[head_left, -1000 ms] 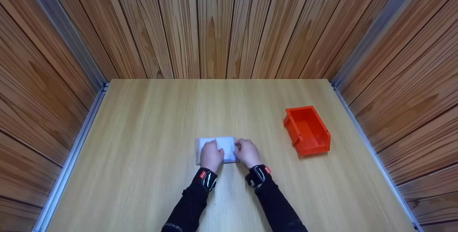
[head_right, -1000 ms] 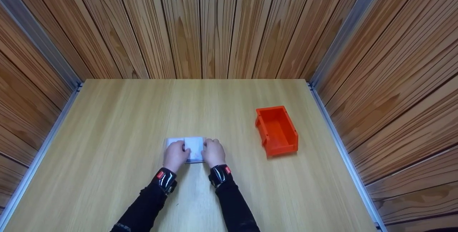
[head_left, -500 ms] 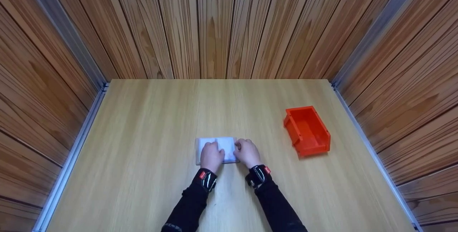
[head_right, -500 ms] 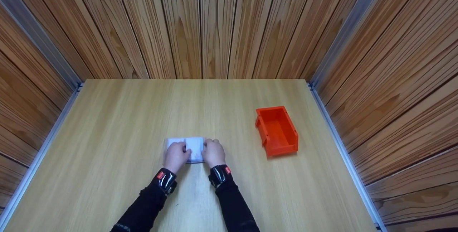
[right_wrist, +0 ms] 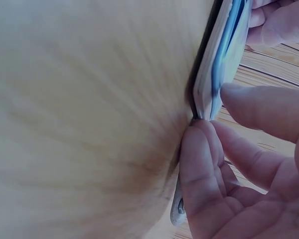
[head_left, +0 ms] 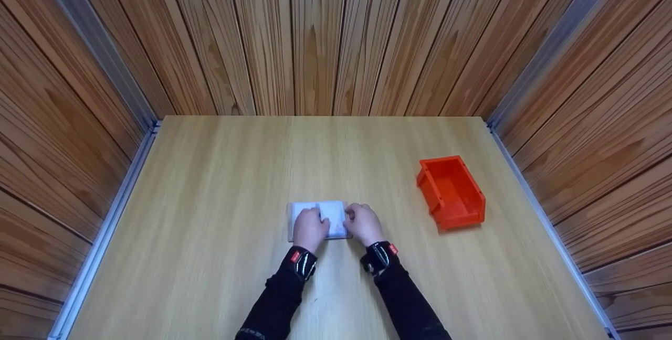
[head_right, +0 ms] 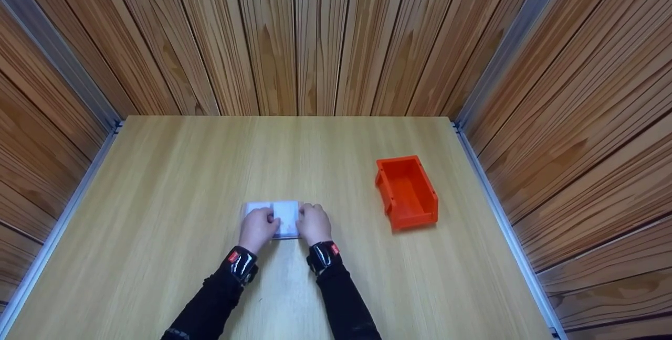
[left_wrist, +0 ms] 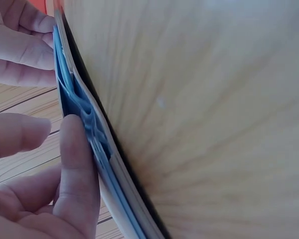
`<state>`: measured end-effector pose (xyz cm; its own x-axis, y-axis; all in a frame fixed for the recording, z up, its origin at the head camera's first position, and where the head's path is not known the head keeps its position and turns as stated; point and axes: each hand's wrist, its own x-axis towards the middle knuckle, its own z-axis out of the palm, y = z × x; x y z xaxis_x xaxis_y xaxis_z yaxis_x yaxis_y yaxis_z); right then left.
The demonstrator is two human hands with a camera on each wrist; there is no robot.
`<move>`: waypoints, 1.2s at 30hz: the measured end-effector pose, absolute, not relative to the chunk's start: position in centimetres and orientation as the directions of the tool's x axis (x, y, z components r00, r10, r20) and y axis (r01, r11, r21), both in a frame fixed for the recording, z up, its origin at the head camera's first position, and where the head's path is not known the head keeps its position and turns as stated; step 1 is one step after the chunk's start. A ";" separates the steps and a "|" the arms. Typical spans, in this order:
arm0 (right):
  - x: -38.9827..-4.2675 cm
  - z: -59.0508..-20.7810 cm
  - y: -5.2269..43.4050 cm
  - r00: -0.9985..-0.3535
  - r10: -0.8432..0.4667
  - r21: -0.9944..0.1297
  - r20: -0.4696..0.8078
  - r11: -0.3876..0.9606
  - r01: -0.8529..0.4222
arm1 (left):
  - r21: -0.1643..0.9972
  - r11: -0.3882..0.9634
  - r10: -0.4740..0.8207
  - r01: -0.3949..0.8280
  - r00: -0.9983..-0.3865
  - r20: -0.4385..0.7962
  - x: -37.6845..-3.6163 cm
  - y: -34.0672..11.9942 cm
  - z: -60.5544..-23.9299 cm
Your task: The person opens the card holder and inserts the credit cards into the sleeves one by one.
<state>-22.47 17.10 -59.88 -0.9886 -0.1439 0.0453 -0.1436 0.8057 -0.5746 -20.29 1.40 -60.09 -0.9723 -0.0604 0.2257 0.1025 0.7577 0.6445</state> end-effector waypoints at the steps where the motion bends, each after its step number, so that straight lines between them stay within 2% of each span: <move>1: -22.5 -59.9 17.1 -0.989 -0.142 -0.578 0.041 0.804 -0.140 | 0.648 0.755 -0.059 0.100 -0.974 0.219 -20.3 1.4 -60.1; 8: -22.6 -59.9 17.2 -0.990 -0.137 -0.599 0.043 0.789 -0.135 | 0.683 0.727 -0.061 0.073 -0.984 0.170 -20.2 0.9 -60.0; 18: -22.4 -58.8 17.8 -0.990 -0.085 -0.650 0.116 0.747 -0.141 | 0.745 0.666 -0.104 0.029 -0.986 0.132 -20.1 -0.5 -59.5; 28: -22.6 -58.4 18.8 -0.984 -0.038 -0.608 0.174 0.782 -0.137 | 0.735 0.677 -0.158 -0.017 -0.980 0.122 -19.8 -2.1 -59.1; 36: -23.1 -58.8 19.4 -0.996 0.037 -0.585 0.085 0.811 -0.020 | 0.735 0.671 -0.200 -0.095 -0.978 0.056 -19.9 -3.3 -59.2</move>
<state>-23.06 19.43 -58.81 -0.9957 0.0367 0.0848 -0.0199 0.8107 -0.5851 -19.88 -3.34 -59.18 -0.9782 -0.1997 0.0565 -0.0946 0.6712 0.7352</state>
